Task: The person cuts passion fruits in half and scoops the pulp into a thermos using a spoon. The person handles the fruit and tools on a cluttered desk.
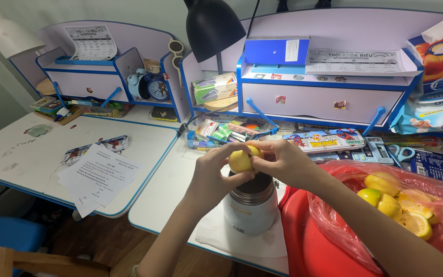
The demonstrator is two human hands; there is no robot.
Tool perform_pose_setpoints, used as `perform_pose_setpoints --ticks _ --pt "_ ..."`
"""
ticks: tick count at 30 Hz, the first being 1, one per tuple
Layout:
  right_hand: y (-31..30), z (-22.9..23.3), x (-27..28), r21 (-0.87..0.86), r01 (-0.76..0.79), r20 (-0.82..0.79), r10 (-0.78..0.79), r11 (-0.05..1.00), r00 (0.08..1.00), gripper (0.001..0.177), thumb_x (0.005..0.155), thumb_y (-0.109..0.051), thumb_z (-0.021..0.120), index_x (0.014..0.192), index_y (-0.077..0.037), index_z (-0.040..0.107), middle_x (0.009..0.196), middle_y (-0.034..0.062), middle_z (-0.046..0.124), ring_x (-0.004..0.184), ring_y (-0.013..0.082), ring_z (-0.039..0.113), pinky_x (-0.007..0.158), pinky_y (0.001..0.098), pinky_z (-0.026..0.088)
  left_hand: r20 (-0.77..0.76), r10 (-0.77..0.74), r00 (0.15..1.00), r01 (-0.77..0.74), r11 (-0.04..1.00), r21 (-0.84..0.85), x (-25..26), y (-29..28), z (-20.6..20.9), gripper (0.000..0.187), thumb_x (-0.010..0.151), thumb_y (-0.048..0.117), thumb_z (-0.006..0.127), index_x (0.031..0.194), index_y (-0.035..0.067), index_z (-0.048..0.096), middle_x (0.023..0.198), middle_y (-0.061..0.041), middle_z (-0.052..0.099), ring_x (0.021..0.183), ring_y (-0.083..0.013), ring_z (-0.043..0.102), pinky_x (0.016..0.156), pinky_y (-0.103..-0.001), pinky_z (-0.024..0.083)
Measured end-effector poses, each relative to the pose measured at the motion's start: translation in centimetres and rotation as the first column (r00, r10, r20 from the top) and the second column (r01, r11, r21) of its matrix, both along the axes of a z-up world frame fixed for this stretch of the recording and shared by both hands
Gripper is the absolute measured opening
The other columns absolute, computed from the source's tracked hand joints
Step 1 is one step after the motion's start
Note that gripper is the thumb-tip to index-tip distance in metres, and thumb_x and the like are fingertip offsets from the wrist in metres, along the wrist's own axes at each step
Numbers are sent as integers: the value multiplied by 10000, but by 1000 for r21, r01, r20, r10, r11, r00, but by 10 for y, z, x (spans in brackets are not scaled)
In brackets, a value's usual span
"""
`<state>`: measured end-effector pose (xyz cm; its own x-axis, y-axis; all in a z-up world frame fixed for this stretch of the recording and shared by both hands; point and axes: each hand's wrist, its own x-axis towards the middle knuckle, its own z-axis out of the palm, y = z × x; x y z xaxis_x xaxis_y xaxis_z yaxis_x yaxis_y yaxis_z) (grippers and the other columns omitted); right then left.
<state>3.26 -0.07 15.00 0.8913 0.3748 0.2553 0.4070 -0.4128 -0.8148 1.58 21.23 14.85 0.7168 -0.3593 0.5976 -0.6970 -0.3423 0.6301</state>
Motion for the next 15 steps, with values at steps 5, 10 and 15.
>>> perform_pose_setpoints --ticks 5,10,15 --pt "5 7 -3 -40 57 6 -57 998 998 466 883 -225 662 1326 -82 681 954 67 810 867 104 751 776 267 591 -208 -13 978 -16 990 -138 -2 -7 -1 429 764 189 868 1163 160 714 1053 -43 778 1024 -159 768 914 -346 646" --pt "5 10 -3 -38 81 -16 -82 996 997 416 877 -227 669 1256 -66 735 958 78 825 869 79 770 775 253 607 -218 -7 976 -34 982 -188 -2 -9 -2 555 758 230 873 1264 174 651 1119 -95 772 1066 -179 762 909 -356 651" --pt "5 7 -4 -44 194 -177 -198 980 964 461 839 -218 700 1283 -96 717 954 86 831 760 85 716 656 273 576 -214 220 952 -226 974 -3 5 -11 -3 828 628 370 943 1311 85 572 1142 -189 747 1033 -267 742 806 -380 613"
